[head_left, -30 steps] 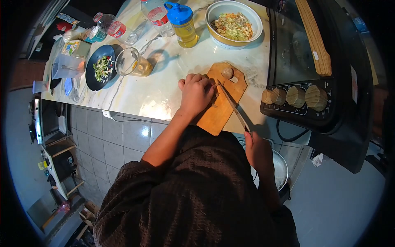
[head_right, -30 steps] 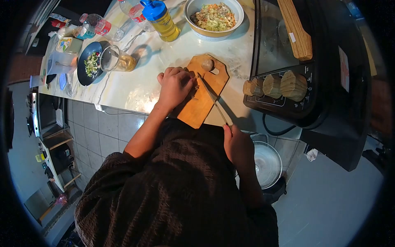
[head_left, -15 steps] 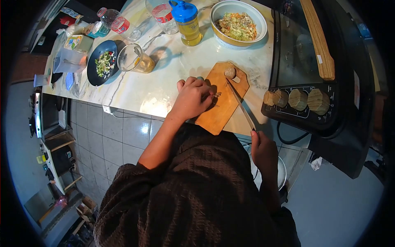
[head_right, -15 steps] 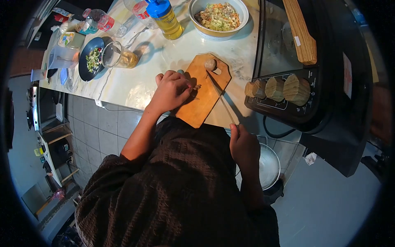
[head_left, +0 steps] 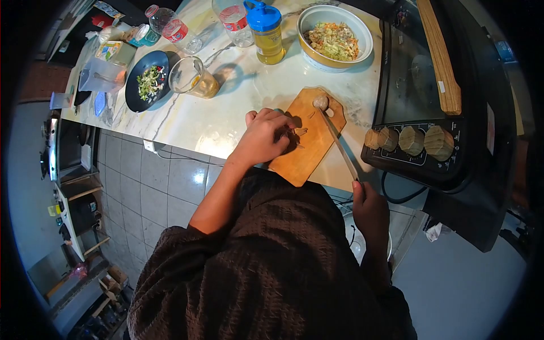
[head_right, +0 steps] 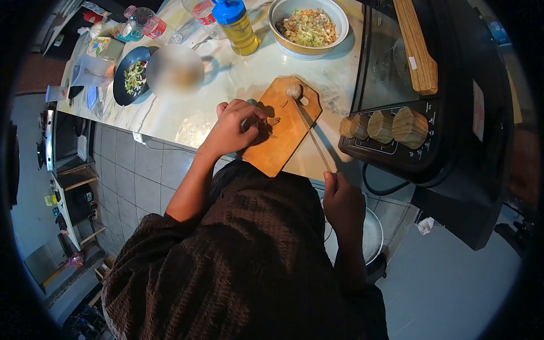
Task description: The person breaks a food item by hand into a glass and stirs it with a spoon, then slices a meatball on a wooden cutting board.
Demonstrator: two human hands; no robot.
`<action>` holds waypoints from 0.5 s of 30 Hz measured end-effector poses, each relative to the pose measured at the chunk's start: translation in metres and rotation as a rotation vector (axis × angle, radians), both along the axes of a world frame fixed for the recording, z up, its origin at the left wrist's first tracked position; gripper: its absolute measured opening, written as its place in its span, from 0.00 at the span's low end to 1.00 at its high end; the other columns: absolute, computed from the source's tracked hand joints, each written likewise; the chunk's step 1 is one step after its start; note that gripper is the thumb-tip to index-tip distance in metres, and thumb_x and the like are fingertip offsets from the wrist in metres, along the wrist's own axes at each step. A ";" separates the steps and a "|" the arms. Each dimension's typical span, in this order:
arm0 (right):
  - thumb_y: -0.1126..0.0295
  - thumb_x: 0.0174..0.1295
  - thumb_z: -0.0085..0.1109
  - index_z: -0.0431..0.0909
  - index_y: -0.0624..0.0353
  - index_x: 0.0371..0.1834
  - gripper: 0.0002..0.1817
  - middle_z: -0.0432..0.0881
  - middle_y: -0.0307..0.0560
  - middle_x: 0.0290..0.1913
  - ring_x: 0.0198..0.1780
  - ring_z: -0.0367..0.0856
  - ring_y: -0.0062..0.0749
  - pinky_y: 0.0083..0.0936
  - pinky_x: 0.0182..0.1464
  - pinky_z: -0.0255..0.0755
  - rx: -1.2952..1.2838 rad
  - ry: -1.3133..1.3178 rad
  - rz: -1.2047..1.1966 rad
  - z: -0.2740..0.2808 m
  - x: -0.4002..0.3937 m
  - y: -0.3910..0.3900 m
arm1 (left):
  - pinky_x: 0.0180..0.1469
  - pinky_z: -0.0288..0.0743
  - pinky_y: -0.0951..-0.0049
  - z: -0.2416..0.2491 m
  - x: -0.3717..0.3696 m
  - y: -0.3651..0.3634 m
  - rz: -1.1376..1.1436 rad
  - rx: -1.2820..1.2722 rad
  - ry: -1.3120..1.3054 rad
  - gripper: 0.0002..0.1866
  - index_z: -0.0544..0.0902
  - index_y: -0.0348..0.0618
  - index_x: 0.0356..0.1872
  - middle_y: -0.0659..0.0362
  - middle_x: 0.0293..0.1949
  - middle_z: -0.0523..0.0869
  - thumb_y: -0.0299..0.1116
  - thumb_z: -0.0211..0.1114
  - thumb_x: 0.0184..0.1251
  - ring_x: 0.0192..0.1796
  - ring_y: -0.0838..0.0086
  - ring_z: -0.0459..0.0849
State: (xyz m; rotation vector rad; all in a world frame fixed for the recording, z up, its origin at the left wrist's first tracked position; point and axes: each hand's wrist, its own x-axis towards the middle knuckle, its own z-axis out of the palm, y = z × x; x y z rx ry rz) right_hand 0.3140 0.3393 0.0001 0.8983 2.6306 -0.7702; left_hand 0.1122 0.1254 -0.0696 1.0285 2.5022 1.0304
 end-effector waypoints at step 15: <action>0.50 0.73 0.53 0.80 0.60 0.31 0.23 0.82 0.61 0.27 0.35 0.83 0.64 0.50 0.35 0.72 0.058 -0.142 0.089 0.033 -0.007 0.004 | 0.57 0.60 0.60 -0.004 -0.015 -0.010 0.059 0.008 -0.033 0.10 0.86 0.47 0.40 0.58 0.40 0.86 0.28 0.63 0.56 0.52 0.62 0.81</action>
